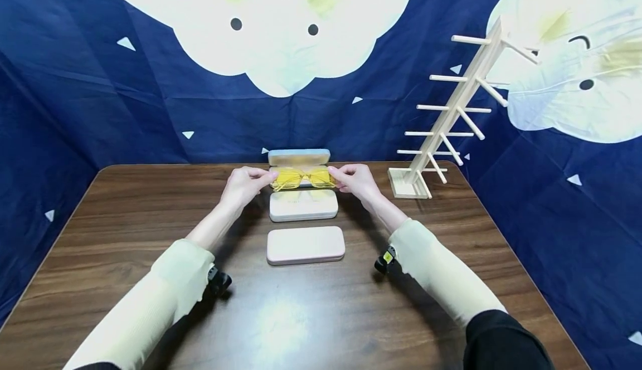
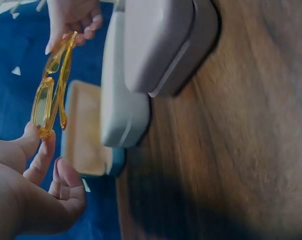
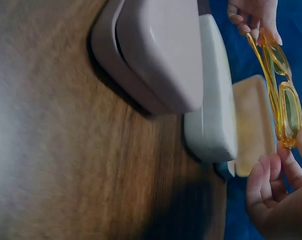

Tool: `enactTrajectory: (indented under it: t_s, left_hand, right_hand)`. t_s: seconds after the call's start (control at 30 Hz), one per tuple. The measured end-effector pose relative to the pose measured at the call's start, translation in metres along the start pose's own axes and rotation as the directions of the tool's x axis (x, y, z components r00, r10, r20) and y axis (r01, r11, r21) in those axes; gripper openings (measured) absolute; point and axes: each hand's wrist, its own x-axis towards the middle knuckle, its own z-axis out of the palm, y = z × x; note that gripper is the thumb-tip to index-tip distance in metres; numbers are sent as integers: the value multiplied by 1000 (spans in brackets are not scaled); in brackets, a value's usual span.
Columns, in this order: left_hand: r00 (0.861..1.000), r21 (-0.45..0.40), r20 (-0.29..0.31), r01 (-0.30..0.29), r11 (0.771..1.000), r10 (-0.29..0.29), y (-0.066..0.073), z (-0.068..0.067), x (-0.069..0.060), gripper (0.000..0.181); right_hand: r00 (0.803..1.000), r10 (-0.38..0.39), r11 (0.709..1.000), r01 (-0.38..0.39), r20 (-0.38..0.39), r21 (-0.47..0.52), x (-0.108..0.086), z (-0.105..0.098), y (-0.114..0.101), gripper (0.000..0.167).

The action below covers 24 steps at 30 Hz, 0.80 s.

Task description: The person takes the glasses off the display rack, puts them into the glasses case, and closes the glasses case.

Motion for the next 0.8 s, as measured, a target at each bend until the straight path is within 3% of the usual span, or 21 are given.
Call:
enactTrajectory:
  t_s: [0.23, 0.43, 0.6, 0.8]
  left_hand:
    - [999, 83, -49, -2, 997, 6, -7, -2, 26, 42]
    - [999, 152, -39, -21, 988, 27, -9, -3, 42, 40]
    - [995, 228, -38, -84, 970, 95, -13, -2, 51, 38]
    - [992, 261, -68, -88, 961, 109, -17, 3, 61, 36]
  right_hand:
    - [998, 55, 993, -52, 23, -111, 24, 8, -5, 37]
    - [992, 104, 985, -94, 65, -147, 39, 9, -5, 35]
    - [993, 98, 981, -87, 62, -171, 50, 10, -3, 34]
    - [996, 87, 976, -80, 26, -203, 62, 12, 1, 30]
